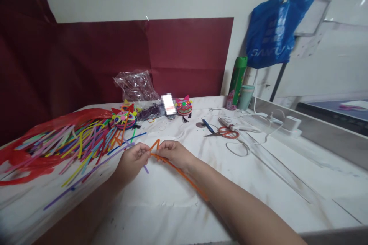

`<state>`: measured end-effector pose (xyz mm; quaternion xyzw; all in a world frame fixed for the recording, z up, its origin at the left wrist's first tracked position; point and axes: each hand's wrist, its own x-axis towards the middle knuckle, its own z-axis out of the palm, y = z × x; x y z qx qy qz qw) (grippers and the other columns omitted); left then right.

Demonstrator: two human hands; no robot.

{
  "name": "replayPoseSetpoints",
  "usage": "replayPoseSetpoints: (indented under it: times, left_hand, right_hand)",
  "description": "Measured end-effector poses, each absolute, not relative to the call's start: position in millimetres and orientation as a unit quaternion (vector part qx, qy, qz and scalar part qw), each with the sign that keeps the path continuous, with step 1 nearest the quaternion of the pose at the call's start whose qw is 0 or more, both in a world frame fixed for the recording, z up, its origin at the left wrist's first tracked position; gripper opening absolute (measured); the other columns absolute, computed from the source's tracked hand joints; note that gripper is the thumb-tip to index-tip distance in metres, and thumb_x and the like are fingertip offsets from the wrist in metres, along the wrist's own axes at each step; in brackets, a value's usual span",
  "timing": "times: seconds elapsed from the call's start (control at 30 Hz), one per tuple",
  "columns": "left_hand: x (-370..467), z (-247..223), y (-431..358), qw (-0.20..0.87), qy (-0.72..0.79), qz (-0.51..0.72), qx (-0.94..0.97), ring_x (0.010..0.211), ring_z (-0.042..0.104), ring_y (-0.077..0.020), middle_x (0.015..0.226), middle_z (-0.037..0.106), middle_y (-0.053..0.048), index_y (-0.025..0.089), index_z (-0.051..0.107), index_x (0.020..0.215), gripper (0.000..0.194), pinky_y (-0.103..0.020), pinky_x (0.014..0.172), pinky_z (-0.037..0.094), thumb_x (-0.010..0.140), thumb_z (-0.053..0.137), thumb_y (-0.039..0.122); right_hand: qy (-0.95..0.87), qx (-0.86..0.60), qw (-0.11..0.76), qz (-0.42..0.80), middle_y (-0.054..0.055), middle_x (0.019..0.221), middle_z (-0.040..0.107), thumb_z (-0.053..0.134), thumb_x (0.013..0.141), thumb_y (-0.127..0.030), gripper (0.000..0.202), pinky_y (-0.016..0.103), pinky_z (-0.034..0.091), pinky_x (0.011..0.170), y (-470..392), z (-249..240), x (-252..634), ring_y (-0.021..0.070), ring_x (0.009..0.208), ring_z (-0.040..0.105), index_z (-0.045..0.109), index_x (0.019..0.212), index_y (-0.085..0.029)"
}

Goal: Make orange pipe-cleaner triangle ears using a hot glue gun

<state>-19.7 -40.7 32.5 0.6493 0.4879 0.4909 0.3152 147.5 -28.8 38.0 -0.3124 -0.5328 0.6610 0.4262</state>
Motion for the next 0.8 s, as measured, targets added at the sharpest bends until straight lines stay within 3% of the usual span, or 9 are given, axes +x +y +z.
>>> replayPoseSetpoints:
  times: [0.2,0.47,0.67,0.8]
  left_hand:
    - [-11.7,36.4,-46.5,0.482,0.456,0.478,0.575,0.046,0.047,-0.0093,0.049,0.052,0.005,0.017,0.055,0.064,0.011,-0.022,0.049,0.037,0.063,0.061,0.025]
    - [-18.8,28.4,-41.2,0.429,0.447,0.513,0.594,0.05,0.046,-0.0106,0.049,0.051,0.004,0.017,0.057,0.064,0.016,-0.023,0.055,0.035,0.071,0.059,0.031]
    - [-16.7,31.7,-46.1,0.476,0.44,0.507,0.568,0.048,0.045,-0.0107,0.045,0.05,0.004,0.017,0.056,0.061,0.019,-0.024,0.054,0.034,0.068,0.061,0.033]
    - [-16.5,32.8,-46.9,0.526,0.41,0.522,0.532,0.049,0.045,-0.0099,0.047,0.048,0.004,0.017,0.054,0.059,0.02,-0.023,0.055,0.035,0.066,0.063,0.033]
  right_hand:
    - [-0.538,-0.299,0.448,0.648,-0.004,0.051,0.06,0.075,0.059,-0.04,0.032,0.024,0.04,0.056,-33.4,34.8,142.1,0.0085,0.047,0.051,0.055,0.065,-0.016]
    - [-0.568,-0.286,0.453,0.626,-0.004,0.053,0.057,0.072,0.061,-0.043,0.033,0.024,0.036,0.056,-38.1,37.7,137.8,0.0079,0.049,0.047,0.053,0.062,-0.017]
    - [-0.578,-0.322,0.483,0.573,-0.006,0.05,0.05,0.07,0.064,-0.044,0.031,0.023,0.031,0.051,-36.0,38.4,141.0,0.0071,0.047,0.04,0.054,0.063,-0.017]
    - [-0.567,-0.313,0.487,0.586,-0.005,0.051,0.052,0.071,0.063,-0.045,0.032,0.024,0.034,0.054,-33.8,38.2,142.6,0.008,0.049,0.043,0.054,0.063,-0.017]
